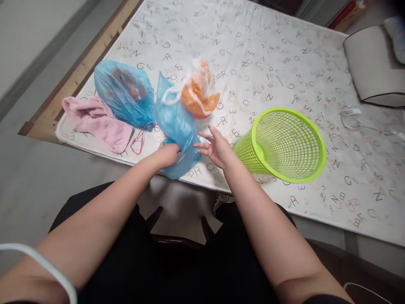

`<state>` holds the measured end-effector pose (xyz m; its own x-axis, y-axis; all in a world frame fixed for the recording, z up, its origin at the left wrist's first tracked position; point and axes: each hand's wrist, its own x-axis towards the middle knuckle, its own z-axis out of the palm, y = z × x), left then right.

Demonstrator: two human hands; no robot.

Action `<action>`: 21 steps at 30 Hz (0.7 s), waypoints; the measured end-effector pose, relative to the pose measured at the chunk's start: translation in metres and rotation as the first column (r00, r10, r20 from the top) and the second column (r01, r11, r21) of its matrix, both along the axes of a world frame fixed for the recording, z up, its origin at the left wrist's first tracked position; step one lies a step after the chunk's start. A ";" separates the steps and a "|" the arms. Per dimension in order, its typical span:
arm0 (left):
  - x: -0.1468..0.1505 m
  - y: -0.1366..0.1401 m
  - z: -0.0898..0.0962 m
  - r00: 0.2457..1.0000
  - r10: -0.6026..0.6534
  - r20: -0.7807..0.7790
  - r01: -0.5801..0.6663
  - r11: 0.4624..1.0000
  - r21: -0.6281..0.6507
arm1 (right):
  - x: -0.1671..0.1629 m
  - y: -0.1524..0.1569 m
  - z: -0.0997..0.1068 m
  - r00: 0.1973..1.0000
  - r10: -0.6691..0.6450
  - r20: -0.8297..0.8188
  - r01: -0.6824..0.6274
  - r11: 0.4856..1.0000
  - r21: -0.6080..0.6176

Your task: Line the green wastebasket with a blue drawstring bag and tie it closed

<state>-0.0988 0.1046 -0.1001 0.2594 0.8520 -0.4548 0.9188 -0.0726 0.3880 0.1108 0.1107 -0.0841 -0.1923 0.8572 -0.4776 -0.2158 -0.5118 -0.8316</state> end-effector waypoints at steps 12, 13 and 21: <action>-0.009 0.005 0.014 0.956 -0.105 0.276 0.166 0.964 -0.209 | -0.002 -0.009 -0.023 0.620 0.214 0.755 -0.594 0.757 0.274; -0.015 0.009 0.016 0.941 -0.073 0.331 0.155 0.961 -0.228 | -0.001 -0.008 -0.024 0.608 0.209 0.766 -0.598 0.755 0.270; -0.072 0.036 0.016 0.870 0.493 -0.024 -0.489 0.866 0.102 | 0.014 0.008 -0.027 0.717 -0.268 0.644 -0.003 0.922 0.388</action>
